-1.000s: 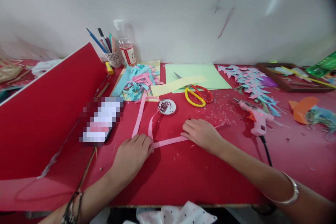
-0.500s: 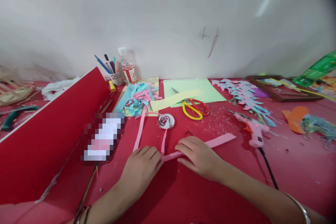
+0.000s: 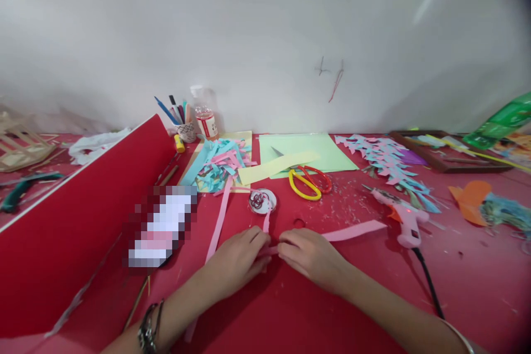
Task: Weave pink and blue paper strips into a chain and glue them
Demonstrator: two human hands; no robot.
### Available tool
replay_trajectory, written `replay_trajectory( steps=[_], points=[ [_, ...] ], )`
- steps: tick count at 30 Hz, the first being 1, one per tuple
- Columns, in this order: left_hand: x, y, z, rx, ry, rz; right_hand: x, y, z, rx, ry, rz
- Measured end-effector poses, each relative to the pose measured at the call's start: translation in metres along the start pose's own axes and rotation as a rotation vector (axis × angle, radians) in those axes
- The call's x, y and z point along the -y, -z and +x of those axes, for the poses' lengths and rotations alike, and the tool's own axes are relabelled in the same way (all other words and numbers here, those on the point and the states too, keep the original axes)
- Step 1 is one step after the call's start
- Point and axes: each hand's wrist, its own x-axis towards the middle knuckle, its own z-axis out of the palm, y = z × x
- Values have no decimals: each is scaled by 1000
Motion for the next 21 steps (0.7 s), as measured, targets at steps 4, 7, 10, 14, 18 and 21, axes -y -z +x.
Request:
replay_trajectory(
  steps=[4, 7, 10, 14, 18, 21],
  points=[
    [2, -1, -1, -76, -40, 23, -2, 0, -3, -78, 6, -10],
    [5, -2, 0, -97, -28, 51, -4, 1, -3, -64, 16, -18],
    [8, -4, 1, -94, -6, 62, -5, 2, -4, -30, 43, 0],
    [10, -8, -1, -116, 6, 43, -3, 3, -5, -5, 11, 85],
    [7, -8, -1, -118, 33, -25, -1, 6, -5, 43, -38, 183],
    [4, -7, 0, -112, 72, -120, -1, 9, -4, 59, -97, 232]
  ],
)
